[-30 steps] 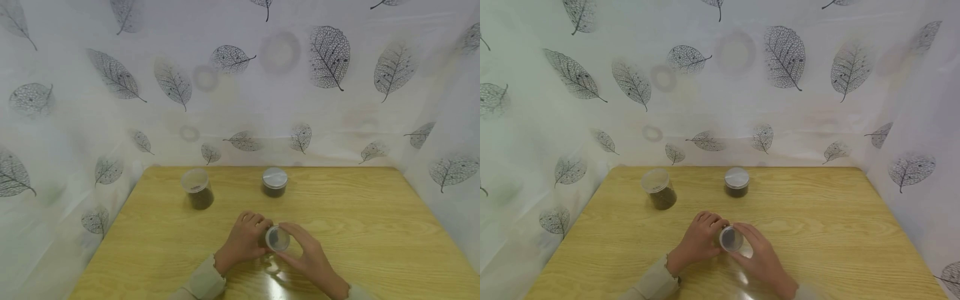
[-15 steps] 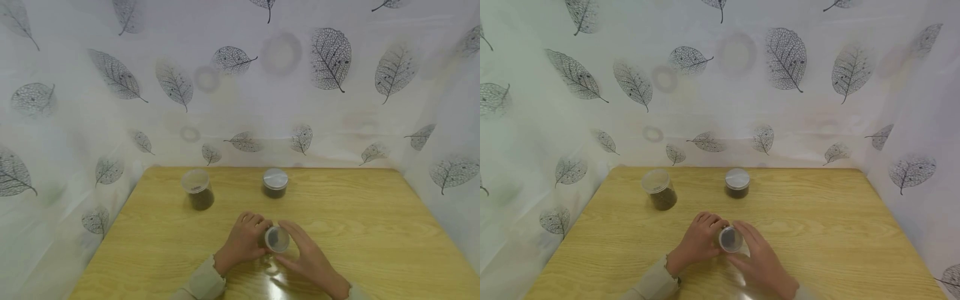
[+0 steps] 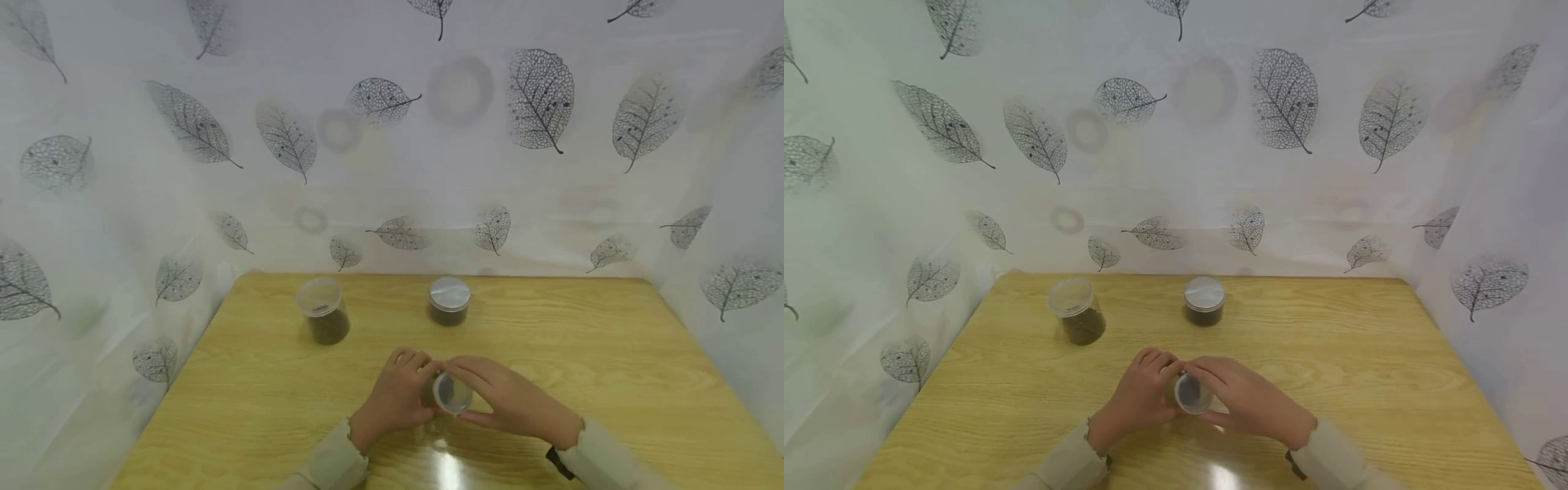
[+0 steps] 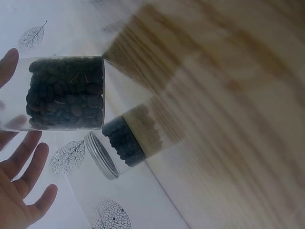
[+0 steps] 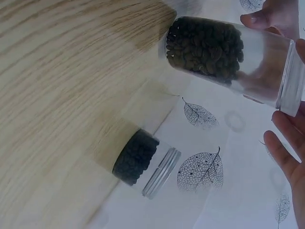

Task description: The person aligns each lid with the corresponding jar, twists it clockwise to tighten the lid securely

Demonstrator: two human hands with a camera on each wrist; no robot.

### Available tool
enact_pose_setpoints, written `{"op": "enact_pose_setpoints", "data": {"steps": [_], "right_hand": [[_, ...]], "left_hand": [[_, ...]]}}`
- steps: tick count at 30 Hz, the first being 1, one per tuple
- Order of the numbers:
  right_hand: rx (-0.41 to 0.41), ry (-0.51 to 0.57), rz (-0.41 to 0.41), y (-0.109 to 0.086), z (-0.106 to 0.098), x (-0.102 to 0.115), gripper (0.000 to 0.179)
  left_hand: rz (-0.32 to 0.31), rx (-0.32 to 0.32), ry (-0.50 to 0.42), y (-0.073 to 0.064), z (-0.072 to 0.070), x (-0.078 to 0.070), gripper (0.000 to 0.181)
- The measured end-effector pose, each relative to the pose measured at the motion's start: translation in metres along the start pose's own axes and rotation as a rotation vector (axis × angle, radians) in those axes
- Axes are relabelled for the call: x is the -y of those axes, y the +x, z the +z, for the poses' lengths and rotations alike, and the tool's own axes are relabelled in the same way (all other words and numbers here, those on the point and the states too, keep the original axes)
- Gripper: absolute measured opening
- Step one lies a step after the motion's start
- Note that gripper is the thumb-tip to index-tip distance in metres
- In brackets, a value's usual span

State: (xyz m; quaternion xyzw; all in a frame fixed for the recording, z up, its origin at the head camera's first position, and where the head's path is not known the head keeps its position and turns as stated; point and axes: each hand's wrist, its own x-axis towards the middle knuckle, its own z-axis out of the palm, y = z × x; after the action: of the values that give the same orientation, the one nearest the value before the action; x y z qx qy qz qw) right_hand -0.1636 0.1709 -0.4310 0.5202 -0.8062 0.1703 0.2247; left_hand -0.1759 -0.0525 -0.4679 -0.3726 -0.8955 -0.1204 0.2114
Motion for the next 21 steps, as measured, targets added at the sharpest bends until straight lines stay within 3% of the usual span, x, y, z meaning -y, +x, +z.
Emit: {"op": "enact_pose_setpoints", "data": {"steps": [7,13,21], "right_hand": [[-0.020,-0.005,0.025,-0.001,0.003,0.001,0.071],[-0.093,0.017,0.054,-0.005,0.007,0.006,0.065],[-0.123,0.025,0.183,-0.014,0.014,0.015,0.060]], "left_hand": [[0.002,-0.003,-0.003,0.000,-0.001,0.000,0.065],[0.009,-0.019,-0.003,0.001,-0.001,-0.002,0.064],[-0.001,-0.017,-0.018,0.002,0.000,-0.003,0.062]]}}
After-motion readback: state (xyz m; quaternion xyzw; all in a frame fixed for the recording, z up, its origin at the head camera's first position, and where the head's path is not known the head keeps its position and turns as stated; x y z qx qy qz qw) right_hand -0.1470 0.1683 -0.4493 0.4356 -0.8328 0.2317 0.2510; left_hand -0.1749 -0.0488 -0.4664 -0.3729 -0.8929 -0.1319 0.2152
